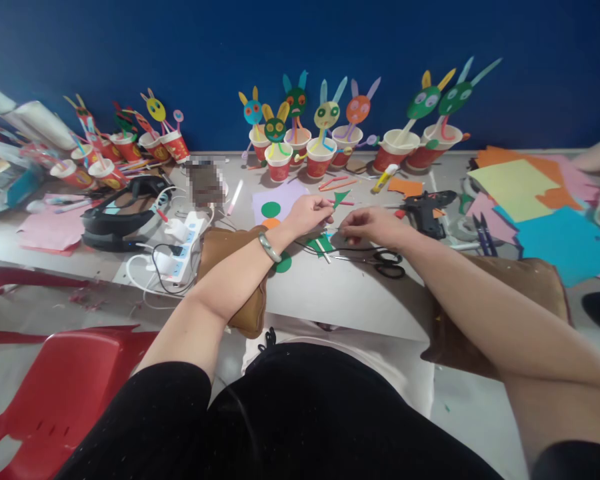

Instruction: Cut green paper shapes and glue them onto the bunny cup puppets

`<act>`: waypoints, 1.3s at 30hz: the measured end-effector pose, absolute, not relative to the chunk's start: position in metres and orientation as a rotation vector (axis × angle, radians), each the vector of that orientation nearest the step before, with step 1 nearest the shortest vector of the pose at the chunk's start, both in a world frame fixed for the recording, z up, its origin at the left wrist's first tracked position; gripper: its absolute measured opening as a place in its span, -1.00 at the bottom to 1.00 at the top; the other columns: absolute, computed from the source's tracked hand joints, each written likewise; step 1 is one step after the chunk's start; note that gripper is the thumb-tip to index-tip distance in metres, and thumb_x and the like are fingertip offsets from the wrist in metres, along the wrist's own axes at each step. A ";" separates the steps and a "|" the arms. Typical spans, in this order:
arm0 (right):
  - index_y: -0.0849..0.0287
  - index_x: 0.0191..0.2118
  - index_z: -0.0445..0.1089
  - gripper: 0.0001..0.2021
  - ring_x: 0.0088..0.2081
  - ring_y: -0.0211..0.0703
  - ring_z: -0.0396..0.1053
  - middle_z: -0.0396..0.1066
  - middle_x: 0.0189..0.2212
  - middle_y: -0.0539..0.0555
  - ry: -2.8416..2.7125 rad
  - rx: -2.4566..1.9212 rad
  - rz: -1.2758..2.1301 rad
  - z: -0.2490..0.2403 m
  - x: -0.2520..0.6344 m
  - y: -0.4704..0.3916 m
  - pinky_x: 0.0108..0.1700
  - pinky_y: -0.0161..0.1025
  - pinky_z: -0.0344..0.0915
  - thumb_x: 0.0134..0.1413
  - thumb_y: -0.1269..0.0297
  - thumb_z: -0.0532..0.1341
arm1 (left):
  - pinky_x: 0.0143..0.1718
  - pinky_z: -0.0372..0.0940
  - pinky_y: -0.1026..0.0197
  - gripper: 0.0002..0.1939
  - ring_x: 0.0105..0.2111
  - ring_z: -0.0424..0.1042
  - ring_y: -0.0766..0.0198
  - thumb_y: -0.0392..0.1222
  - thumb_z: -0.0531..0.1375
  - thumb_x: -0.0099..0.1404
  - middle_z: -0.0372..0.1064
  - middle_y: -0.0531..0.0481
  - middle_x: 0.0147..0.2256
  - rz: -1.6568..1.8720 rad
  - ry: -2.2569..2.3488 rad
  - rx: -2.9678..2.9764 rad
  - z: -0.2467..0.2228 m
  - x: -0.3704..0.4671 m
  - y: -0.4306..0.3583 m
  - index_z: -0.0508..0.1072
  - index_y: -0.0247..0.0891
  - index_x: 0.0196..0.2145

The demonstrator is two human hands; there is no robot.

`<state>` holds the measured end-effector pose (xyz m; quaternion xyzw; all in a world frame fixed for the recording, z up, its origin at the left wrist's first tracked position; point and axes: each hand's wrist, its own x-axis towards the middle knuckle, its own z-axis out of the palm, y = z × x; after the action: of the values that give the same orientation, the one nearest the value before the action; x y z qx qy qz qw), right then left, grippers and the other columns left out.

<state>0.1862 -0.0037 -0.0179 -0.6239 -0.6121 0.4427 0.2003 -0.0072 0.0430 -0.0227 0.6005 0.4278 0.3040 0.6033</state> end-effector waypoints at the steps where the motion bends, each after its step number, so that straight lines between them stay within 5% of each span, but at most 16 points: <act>1: 0.14 -0.38 0.51 -0.75 -0.47 -0.17 0.49 0.51 -0.57 0.01 -1.780 -1.741 1.223 -0.019 0.183 -0.005 -0.34 -0.25 0.45 0.11 0.08 0.44 | -0.39 0.25 0.35 -0.78 -0.59 0.36 0.52 -0.47 0.23 0.43 0.45 0.13 -0.56 0.710 0.997 1.381 -0.023 -0.007 0.043 0.46 -0.38 -0.40; 9: 0.09 -0.34 0.53 -0.96 -0.48 -0.13 0.54 0.58 -0.52 0.00 -2.015 -1.902 1.011 -0.029 0.156 0.003 -0.32 -0.24 0.46 0.11 0.36 0.38 | -0.37 0.24 0.36 -0.76 -0.58 0.34 0.53 -0.49 0.23 0.41 0.43 0.15 -0.57 0.741 0.990 1.403 -0.021 -0.009 0.043 0.44 -0.36 -0.44; 16: 0.12 -0.39 0.44 -0.88 -0.46 -0.16 0.49 0.47 -0.62 -0.02 -2.163 -1.904 0.904 -0.029 0.148 0.003 -0.24 -0.28 0.36 0.16 0.44 0.27 | -0.40 0.23 0.37 -0.77 -0.60 0.35 0.52 -0.51 0.21 0.40 0.42 0.16 -0.58 0.738 0.979 1.367 -0.021 -0.008 0.042 0.44 -0.35 -0.42; 24: 0.13 -0.41 0.41 -0.83 -0.52 -0.25 0.36 0.45 -0.61 -0.04 -2.024 -1.908 0.942 -0.020 0.171 0.002 -0.37 -0.32 0.27 0.25 0.32 0.26 | -0.38 0.25 0.37 -0.77 -0.57 0.36 0.52 -0.50 0.21 0.42 0.44 0.13 -0.55 0.724 0.980 1.386 -0.020 -0.008 0.042 0.44 -0.37 -0.41; 29: 0.14 -0.39 0.43 -0.76 -0.46 -0.21 0.43 0.52 -0.55 0.02 -1.697 -1.852 0.976 -0.004 0.207 -0.001 -0.28 -0.28 0.42 0.23 0.15 0.38 | -0.39 0.25 0.37 -0.81 -0.59 0.35 0.52 -0.48 0.23 0.41 0.45 0.13 -0.57 0.730 0.973 1.422 -0.020 -0.009 0.042 0.45 -0.35 -0.38; 39: 0.21 -0.43 0.44 -0.79 -0.49 -0.25 0.43 0.53 -0.58 0.08 -1.738 -2.163 0.942 0.021 0.245 -0.016 -0.27 -0.25 0.37 0.21 0.55 0.34 | -0.40 0.25 0.36 -0.75 -0.60 0.36 0.53 -0.53 0.20 0.40 0.42 0.14 -0.57 0.702 0.978 1.373 -0.010 -0.006 0.035 0.43 -0.37 -0.44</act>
<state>0.2449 -0.0160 0.0208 -0.7340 -0.5897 0.3199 0.1056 -0.0062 0.0352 -0.0102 0.5949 0.4239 0.3042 0.6115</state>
